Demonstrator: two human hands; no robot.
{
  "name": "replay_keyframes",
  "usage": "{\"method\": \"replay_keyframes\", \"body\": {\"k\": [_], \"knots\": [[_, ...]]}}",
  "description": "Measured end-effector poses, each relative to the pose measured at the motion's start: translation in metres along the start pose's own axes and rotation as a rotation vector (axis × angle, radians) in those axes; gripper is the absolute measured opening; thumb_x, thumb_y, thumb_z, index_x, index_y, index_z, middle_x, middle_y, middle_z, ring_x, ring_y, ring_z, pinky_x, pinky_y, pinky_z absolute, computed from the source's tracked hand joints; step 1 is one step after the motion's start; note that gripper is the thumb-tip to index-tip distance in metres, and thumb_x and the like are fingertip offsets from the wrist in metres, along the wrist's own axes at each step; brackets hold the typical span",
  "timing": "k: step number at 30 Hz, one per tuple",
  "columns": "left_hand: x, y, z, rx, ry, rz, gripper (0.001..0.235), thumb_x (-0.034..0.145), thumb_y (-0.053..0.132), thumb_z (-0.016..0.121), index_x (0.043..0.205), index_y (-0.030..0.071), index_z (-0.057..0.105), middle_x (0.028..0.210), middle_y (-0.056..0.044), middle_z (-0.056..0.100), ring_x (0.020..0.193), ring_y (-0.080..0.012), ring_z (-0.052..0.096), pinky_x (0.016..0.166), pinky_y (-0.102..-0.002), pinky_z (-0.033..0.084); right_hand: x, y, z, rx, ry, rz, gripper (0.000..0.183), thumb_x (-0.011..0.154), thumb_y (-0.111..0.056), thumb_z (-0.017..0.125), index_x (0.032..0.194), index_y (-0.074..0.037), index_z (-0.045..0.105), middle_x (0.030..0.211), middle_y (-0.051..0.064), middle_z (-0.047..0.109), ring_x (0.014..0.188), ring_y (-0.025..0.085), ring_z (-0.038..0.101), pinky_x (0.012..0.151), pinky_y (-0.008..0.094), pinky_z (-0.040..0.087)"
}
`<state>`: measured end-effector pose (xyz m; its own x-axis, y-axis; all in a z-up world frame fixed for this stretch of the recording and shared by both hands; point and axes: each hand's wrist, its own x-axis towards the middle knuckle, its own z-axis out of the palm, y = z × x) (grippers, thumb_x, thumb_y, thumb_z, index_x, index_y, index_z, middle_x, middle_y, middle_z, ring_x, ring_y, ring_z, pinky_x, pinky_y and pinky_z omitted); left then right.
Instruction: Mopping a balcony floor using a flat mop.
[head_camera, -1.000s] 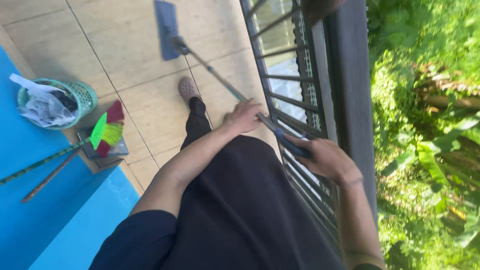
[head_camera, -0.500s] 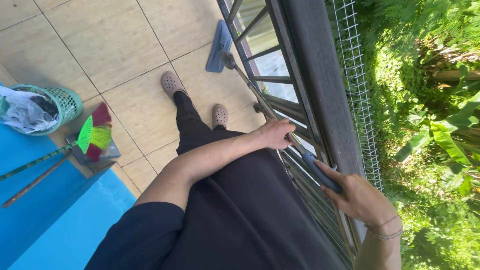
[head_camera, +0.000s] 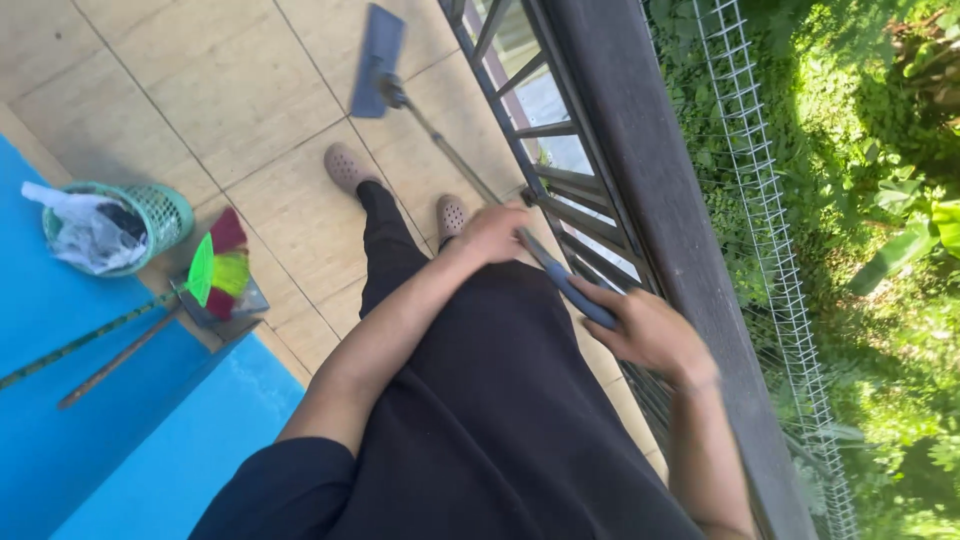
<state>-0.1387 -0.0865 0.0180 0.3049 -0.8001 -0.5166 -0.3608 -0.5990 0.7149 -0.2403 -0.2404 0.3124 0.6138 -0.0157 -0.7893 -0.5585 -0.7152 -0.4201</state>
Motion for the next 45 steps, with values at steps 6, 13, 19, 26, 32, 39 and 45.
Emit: {"method": "replay_keyframes", "body": {"k": [6, 13, 19, 26, 32, 39, 45], "knots": [[0.009, -0.121, -0.006, 0.149, 0.102, -0.151, 0.024, 0.080, 0.023, 0.068, 0.100, 0.018, 0.057, 0.118, -0.006, 0.056, 0.116, -0.0448, 0.057, 0.096, -0.059, 0.049, 0.088, -0.018, 0.070, 0.118, 0.056, -0.070, 0.063, 0.089, -0.037, 0.067, 0.150, -0.034, 0.051, 0.109, 0.020, 0.076, 0.098, 0.043, 0.072, 0.084, 0.052, 0.060], [0.000, -0.007, 0.001, 0.075, -0.011, 0.009, 0.024, 0.083, 0.025, 0.073, 0.100, 0.013, 0.061, 0.112, -0.010, 0.060, 0.112, -0.0466, 0.062, 0.093, -0.059, 0.053, -0.005, -0.016, 0.013, 0.253, 0.021, 0.070, 0.061, 0.087, -0.025, 0.067, 0.147, -0.018, 0.056, 0.131, 0.020, 0.068, 0.110, 0.047, 0.068, 0.089, 0.056, 0.056], [-0.008, 0.097, 0.066, 0.063, -0.219, 0.273, 0.032, 0.081, 0.047, 0.071, 0.098, 0.019, 0.071, 0.109, -0.010, 0.067, 0.110, -0.0408, 0.069, 0.094, -0.052, 0.057, -0.112, 0.022, 0.010, 0.240, 0.024, 0.337, 0.061, 0.082, -0.022, 0.072, 0.142, -0.027, 0.063, 0.120, 0.018, 0.076, 0.100, 0.047, 0.073, 0.072, 0.058, 0.059], [-0.018, 0.131, 0.074, 0.130, -0.290, 0.329, 0.021, 0.079, 0.041, 0.069, 0.082, 0.021, 0.072, 0.093, -0.004, 0.075, 0.092, -0.0334, 0.075, 0.080, -0.048, 0.062, -0.145, 0.074, 0.048, 0.158, 0.138, 0.379, 0.058, 0.080, -0.030, 0.080, 0.137, -0.035, 0.070, 0.083, 0.006, 0.063, 0.073, 0.024, 0.055, 0.055, 0.040, 0.050], [-0.008, 0.038, 0.053, 0.205, -0.209, 0.129, 0.019, 0.081, 0.029, 0.069, 0.095, 0.018, 0.074, 0.099, -0.010, 0.072, 0.095, -0.0349, 0.072, 0.079, -0.048, 0.058, -0.050, 0.045, 0.064, 0.148, 0.070, 0.317, 0.056, 0.089, -0.031, 0.072, 0.144, -0.034, 0.063, 0.076, -0.006, 0.067, 0.059, 0.011, 0.040, 0.060, 0.032, 0.043], [-0.020, -0.080, -0.055, 0.098, -0.020, -0.111, 0.013, 0.092, 0.007, 0.061, 0.102, 0.015, 0.065, 0.117, -0.010, 0.061, 0.112, -0.0341, 0.055, 0.092, -0.049, 0.049, 0.080, -0.023, 0.083, -0.152, 0.138, -0.153, 0.065, 0.092, -0.034, 0.063, 0.155, -0.030, 0.045, 0.100, 0.022, 0.074, 0.096, 0.047, 0.066, 0.077, 0.055, 0.049], [-0.030, 0.014, -0.070, 0.193, -0.309, -0.211, 0.015, 0.098, 0.031, 0.058, 0.112, 0.030, 0.064, 0.124, -0.001, 0.060, 0.121, -0.0302, 0.062, 0.088, -0.062, 0.049, 0.018, -0.012, 0.042, -0.046, 0.032, 0.055, 0.062, 0.090, -0.037, 0.066, 0.150, -0.038, 0.052, 0.101, 0.013, 0.078, 0.093, 0.038, 0.070, 0.078, 0.043, 0.048]]}}
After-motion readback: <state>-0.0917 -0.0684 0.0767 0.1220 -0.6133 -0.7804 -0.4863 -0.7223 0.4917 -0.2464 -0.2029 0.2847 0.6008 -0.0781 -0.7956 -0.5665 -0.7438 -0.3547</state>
